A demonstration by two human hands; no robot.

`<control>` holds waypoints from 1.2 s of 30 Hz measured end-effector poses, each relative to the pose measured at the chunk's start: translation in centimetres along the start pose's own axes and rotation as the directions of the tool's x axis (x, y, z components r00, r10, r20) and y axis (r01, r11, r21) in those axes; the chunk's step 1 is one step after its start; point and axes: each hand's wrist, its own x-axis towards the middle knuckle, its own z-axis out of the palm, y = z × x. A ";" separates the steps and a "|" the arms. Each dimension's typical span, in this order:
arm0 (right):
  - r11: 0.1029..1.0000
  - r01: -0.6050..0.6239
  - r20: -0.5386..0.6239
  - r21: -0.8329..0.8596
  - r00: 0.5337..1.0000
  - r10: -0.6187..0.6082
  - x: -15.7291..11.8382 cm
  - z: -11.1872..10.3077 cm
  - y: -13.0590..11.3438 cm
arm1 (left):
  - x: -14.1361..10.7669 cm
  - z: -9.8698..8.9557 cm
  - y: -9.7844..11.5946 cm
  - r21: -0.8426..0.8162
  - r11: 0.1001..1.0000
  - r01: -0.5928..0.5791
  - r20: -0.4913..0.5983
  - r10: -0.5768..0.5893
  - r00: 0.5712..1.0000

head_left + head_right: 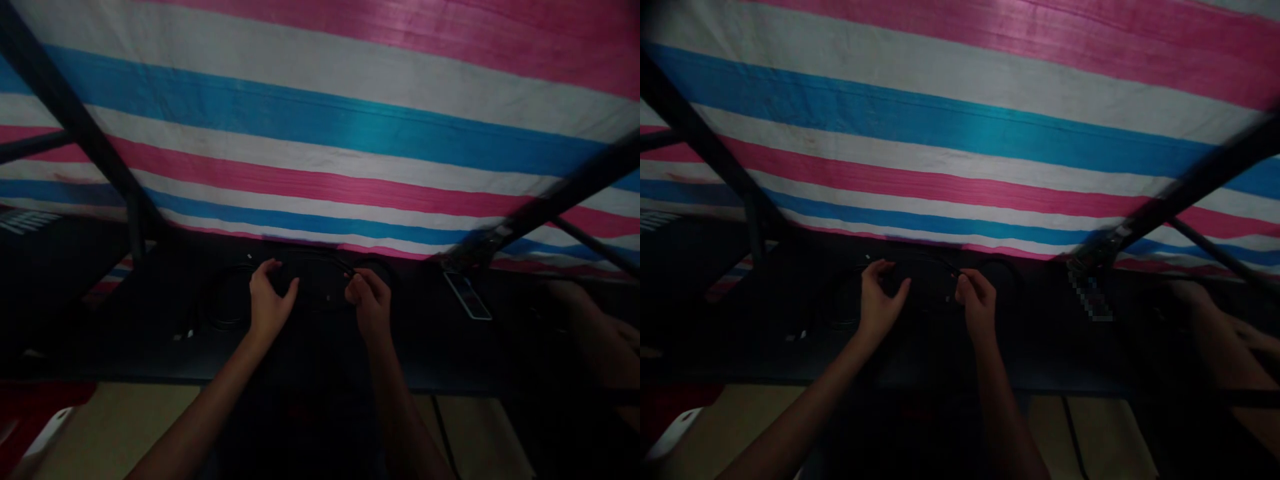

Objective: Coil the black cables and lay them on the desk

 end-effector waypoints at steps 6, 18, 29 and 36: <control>0.993 -0.108 -0.080 0.055 0.991 0.112 -1.4 -1.0 1.3 | 1.4 2.1 -3.0 0.176 0.980 0.088 -0.085 -0.074 0.994; 0.948 -0.181 -0.131 -0.263 0.980 0.151 -3.1 -2.0 8.0 | 0.7 3.7 -5.0 0.646 0.757 0.100 0.291 -0.365 0.884; 0.892 -0.261 -0.171 -0.370 0.963 0.211 -3.2 -2.7 10.7 | 0.8 5.7 -3.8 0.640 0.765 -0.075 0.449 -0.292 0.845; 0.906 -0.329 -0.141 -0.266 0.943 0.301 -5.0 -3.6 10.5 | 2.0 5.7 -3.0 0.445 0.892 0.080 0.556 -0.345 0.756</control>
